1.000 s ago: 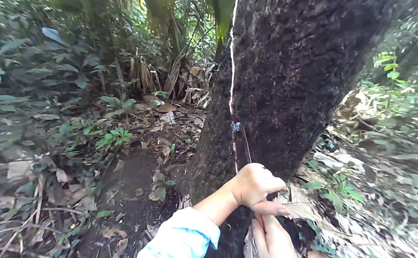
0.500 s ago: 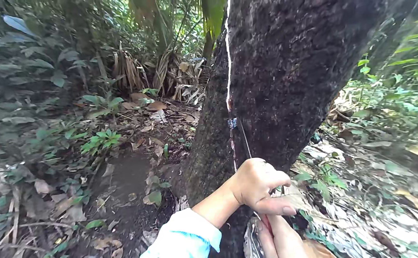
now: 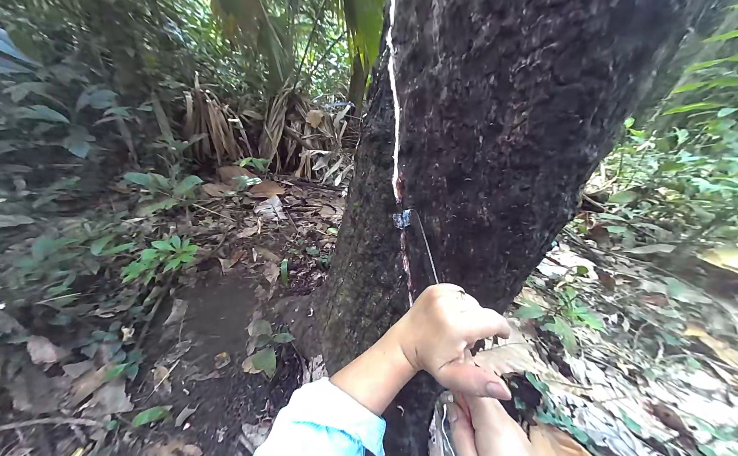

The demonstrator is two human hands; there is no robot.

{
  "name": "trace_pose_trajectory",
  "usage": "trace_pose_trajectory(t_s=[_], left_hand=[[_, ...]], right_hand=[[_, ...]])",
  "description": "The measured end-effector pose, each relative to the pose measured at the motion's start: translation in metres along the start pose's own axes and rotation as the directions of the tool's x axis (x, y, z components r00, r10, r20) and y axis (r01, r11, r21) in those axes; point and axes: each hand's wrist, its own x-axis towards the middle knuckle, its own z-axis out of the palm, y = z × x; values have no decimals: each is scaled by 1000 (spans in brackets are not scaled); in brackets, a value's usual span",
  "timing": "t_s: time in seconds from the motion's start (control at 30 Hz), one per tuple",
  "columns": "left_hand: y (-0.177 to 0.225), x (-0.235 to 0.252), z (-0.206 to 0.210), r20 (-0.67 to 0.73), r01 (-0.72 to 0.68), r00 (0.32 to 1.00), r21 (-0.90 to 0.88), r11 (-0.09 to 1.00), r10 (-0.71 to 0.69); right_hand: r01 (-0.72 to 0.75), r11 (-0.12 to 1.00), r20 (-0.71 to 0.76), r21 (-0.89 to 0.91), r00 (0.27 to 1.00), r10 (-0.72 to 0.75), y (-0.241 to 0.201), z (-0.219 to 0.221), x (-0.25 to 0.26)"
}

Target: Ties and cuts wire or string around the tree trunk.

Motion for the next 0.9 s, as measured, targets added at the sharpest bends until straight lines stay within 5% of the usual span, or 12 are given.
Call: trace_pose_trajectory(t_s=[0.1, 0.33, 0.5, 0.6, 0.7, 0.77, 0.9], left_hand=[[-4, -4, 0, -13, -19, 1000, -13, 1000, 19], [-25, -25, 17, -22, -121, 992, 142, 982, 125], [-44, -38, 32, 81, -181, 983, 379, 908, 163], [-52, -26, 25, 49, -64, 998, 533, 843, 45], [-50, 7, 4, -101, 103, 993, 591, 800, -53], [-38, 12, -7, -184, 135, 983, 600, 789, -28], [-9, -17, -15, -301, 197, 953, 567, 800, -21]], right_hand=[[1, 1000, 20, -15, 1000, 0, 1, 4, 2], [43, 993, -190, -111, 980, -63, 42, 47, 15], [236, 943, -447, -232, 836, -319, 112, 95, 53], [274, 932, -406, -239, 843, -352, 117, 79, 88], [418, 883, -424, -215, 774, -470, 93, 48, 120], [471, 862, -444, -189, 742, -503, 86, 48, 115], [394, 918, -454, -35, 813, -366, 104, 74, 65]])
